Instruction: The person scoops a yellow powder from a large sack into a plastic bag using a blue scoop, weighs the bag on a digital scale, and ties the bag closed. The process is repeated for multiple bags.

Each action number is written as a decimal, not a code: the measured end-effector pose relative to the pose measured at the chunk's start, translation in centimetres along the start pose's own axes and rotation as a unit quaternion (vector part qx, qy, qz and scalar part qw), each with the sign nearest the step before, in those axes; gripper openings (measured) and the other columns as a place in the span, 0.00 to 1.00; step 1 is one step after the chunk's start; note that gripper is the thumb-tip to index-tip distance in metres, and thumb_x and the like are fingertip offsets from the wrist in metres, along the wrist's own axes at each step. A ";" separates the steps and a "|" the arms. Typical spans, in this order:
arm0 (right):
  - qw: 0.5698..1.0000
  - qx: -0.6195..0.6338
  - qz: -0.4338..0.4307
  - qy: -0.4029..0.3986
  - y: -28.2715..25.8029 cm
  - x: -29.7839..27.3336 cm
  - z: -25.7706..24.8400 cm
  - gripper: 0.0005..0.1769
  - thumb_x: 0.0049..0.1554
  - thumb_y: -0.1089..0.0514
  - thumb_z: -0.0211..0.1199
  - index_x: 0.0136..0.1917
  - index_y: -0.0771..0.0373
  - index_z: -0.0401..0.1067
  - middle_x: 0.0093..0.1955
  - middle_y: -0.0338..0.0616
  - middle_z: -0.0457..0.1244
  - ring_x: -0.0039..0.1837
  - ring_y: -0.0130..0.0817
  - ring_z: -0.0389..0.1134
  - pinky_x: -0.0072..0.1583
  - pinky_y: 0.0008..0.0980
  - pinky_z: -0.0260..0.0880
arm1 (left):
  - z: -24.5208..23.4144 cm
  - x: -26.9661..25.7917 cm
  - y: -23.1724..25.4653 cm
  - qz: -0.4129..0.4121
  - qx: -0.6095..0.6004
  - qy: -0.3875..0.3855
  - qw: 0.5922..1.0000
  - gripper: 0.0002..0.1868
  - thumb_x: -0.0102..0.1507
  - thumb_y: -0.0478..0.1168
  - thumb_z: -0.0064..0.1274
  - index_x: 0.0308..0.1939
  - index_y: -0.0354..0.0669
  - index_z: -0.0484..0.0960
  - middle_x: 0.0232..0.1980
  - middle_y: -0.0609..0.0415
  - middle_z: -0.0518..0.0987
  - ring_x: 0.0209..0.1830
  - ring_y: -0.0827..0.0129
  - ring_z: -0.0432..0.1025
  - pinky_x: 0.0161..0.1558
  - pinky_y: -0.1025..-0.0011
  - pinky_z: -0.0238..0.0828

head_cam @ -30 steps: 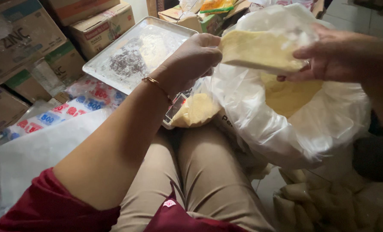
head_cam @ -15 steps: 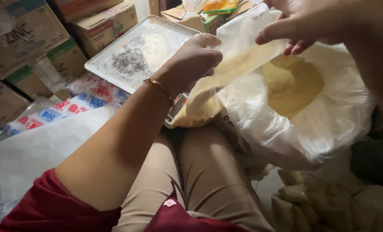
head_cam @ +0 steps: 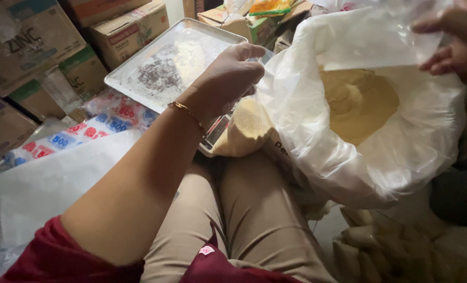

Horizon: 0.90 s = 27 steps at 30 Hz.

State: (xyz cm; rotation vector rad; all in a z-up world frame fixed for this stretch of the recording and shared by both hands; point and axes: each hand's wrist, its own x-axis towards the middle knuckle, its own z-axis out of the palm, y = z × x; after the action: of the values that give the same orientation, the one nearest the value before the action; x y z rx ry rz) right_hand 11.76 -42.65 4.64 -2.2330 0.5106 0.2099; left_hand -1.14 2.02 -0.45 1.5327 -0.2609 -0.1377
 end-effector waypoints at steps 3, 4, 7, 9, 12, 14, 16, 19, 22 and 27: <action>0.994 -0.063 -0.087 0.003 3.2 -1.0 0.6 0.50 0.59 0.46 0.67 0.83 0.53 0.41 0.68 0.56 0.65 0.54 0.77 0.71 0.41 0.55 0.76 | 0.1 0.0 -0.1 -0.008 0.000 0.001 1.000 0.33 0.56 0.35 0.51 0.67 0.34 0.72 0.46 0.49 0.79 0.35 0.71 0.71 0.39 0.73 0.75; 0.986 -0.134 -0.091 0.028 3.9 -1.9 1.6 0.53 0.57 0.45 0.69 0.84 0.56 0.42 0.67 0.63 0.64 0.56 0.76 0.71 0.45 0.54 0.77 | 0.2 0.0 -0.1 -0.010 0.004 0.004 1.000 0.32 0.56 0.35 0.51 0.66 0.34 0.72 0.45 0.49 0.79 0.35 0.71 0.72 0.39 0.73 0.75; 0.938 -0.316 -0.104 0.096 5.2 -4.6 7.7 0.61 0.50 0.40 0.75 0.84 0.58 0.43 0.71 0.77 0.53 0.66 0.73 0.64 0.58 0.58 0.72 | 0.6 -0.2 0.0 -0.015 0.005 0.007 1.000 0.33 0.56 0.35 0.51 0.67 0.35 0.72 0.45 0.49 0.79 0.35 0.71 0.71 0.40 0.72 0.75; 0.898 -0.403 -0.112 0.136 5.0 -5.9 10.4 0.64 0.46 0.39 0.79 0.83 0.51 0.43 0.81 0.73 0.38 0.76 0.72 0.49 0.66 0.66 0.61 | 0.6 -0.4 0.1 -0.007 0.004 0.004 1.000 0.32 0.56 0.35 0.51 0.66 0.35 0.72 0.48 0.51 0.80 0.37 0.71 0.71 0.41 0.72 0.75; 0.903 -0.383 -0.123 0.151 4.7 -6.0 12.1 0.63 0.45 0.41 0.79 0.82 0.56 0.46 0.81 0.75 0.39 0.76 0.72 0.50 0.68 0.62 0.60 | 0.5 -0.7 0.2 -0.006 0.012 0.006 1.000 0.32 0.56 0.36 0.51 0.66 0.35 0.72 0.49 0.51 0.80 0.39 0.72 0.72 0.43 0.72 0.75; 0.905 -0.370 -0.129 0.162 5.1 -5.0 12.8 0.62 0.44 0.43 0.79 0.81 0.59 0.48 0.81 0.77 0.39 0.76 0.72 0.51 0.69 0.60 0.60 | 0.5 -0.7 0.2 -0.005 0.011 0.006 1.000 0.32 0.57 0.36 0.51 0.66 0.35 0.72 0.49 0.50 0.80 0.39 0.71 0.72 0.44 0.72 0.75; 0.904 -0.374 -0.137 0.156 5.7 -3.6 12.9 0.61 0.44 0.43 0.78 0.80 0.62 0.49 0.79 0.76 0.44 0.75 0.70 0.54 0.70 0.57 0.61 | 0.5 -0.7 0.2 -0.002 -0.001 0.003 1.000 0.32 0.57 0.36 0.51 0.67 0.35 0.72 0.48 0.49 0.80 0.39 0.71 0.71 0.44 0.71 0.75; 0.907 -0.371 -0.148 0.136 6.5 -1.1 12.5 0.62 0.44 0.42 0.78 0.80 0.67 0.48 0.74 0.74 0.54 0.73 0.65 0.59 0.70 0.52 0.63 | 0.4 -0.8 0.1 0.010 0.007 0.007 1.000 0.31 0.58 0.36 0.51 0.67 0.35 0.72 0.47 0.50 0.80 0.40 0.72 0.73 0.45 0.72 0.75; 0.934 -0.305 -0.139 0.124 7.5 0.6 12.6 0.63 0.45 0.43 0.77 0.79 0.72 0.46 0.67 0.75 0.60 0.65 0.65 0.65 0.65 0.50 0.66 | 0.2 -0.8 0.1 0.006 0.013 0.016 1.000 0.31 0.57 0.36 0.50 0.66 0.35 0.71 0.49 0.56 0.80 0.39 0.73 0.73 0.44 0.72 0.76; 0.967 -0.115 -0.229 -0.011 9.3 2.4 13.1 0.47 0.46 0.48 0.74 0.71 0.72 0.59 0.58 0.63 0.68 0.55 0.54 0.72 0.57 0.46 0.71 | 0.2 -0.6 -0.2 0.014 -0.009 0.003 1.000 0.32 0.57 0.36 0.51 0.67 0.34 0.71 0.44 0.50 0.79 0.37 0.71 0.71 0.43 0.71 0.74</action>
State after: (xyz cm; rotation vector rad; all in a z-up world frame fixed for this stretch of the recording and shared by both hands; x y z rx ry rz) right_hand 10.22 -38.83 -11.06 -2.5013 -0.0554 0.0531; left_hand -1.76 2.00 -0.69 1.5101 -0.2761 -0.1125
